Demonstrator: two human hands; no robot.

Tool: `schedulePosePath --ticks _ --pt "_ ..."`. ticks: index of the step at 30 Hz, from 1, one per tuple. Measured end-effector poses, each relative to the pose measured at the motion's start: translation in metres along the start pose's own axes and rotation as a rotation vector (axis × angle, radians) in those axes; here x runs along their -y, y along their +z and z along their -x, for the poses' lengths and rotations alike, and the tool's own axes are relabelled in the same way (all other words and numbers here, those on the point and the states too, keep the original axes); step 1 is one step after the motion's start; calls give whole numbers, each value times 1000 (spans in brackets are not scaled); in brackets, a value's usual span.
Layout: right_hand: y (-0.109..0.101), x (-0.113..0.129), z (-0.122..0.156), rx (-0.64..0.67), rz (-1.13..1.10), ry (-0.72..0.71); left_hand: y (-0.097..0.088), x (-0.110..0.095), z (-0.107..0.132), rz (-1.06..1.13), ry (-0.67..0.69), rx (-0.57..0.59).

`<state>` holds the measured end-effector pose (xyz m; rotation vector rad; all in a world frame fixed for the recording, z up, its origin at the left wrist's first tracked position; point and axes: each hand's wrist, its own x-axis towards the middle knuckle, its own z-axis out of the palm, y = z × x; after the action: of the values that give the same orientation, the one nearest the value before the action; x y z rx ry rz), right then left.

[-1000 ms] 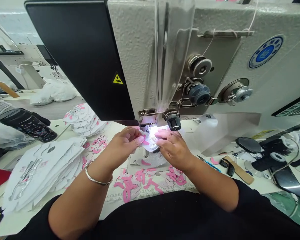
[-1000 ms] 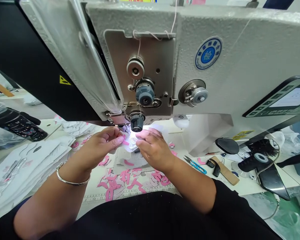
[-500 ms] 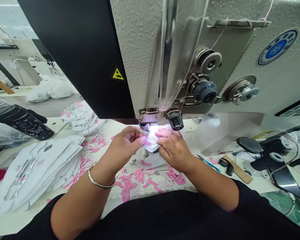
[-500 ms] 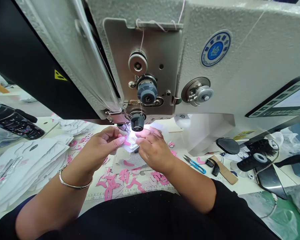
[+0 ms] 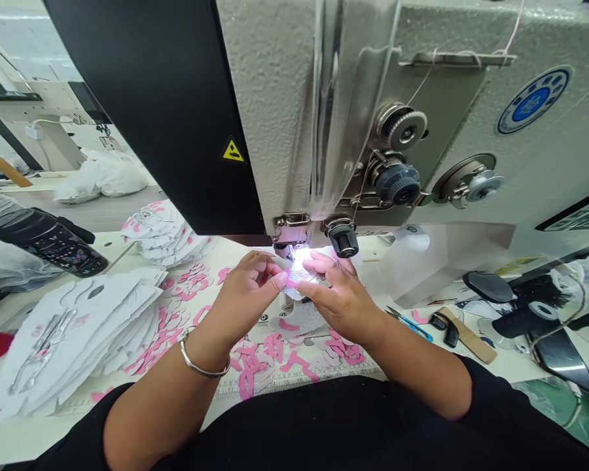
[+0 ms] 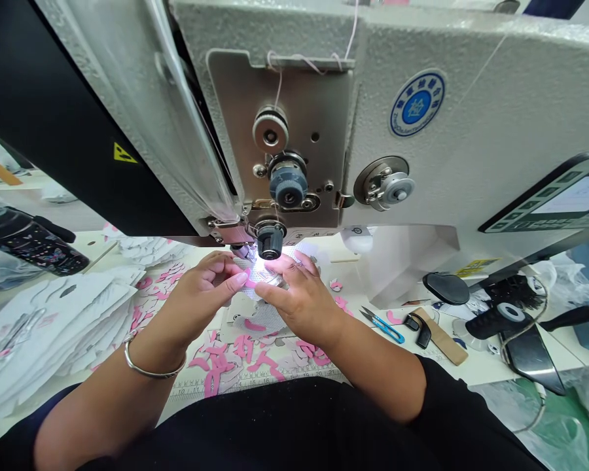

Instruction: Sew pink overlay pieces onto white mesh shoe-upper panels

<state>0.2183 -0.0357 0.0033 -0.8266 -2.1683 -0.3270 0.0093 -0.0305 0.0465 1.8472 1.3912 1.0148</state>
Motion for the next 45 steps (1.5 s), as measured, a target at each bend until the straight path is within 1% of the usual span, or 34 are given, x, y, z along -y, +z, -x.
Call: schedulePosePath --ticks 2,4,9,13,15,27,32,36,40,45 --pt "-1 1 0 6 10 7 0 0 0 -12 18 2" --pt "-1 1 -1 8 17 15 -1 0 1 9 8 5" --pt "-1 1 -2 -7 7 18 -2 1 0 190 -120 53" --pt "0 1 -2 -16 -3 20 -3 6 -3 273 -163 90" --pt "1 1 -1 -17 -8 21 -3 6 -5 273 -174 100" --pt "-2 3 -4 5 -32 60 -1 6 -5 250 -174 77" --pt "-2 3 -5 -24 -43 62 -2 4 -5 221 -173 94" --pt "-2 2 -4 -46 -43 31 -2 4 -5 229 -182 89" --pt "-5 1 -3 7 -30 -5 -1 5 -6 228 -179 84" --pt "-6 0 -1 50 -15 4 0 6 -7 218 -185 76"
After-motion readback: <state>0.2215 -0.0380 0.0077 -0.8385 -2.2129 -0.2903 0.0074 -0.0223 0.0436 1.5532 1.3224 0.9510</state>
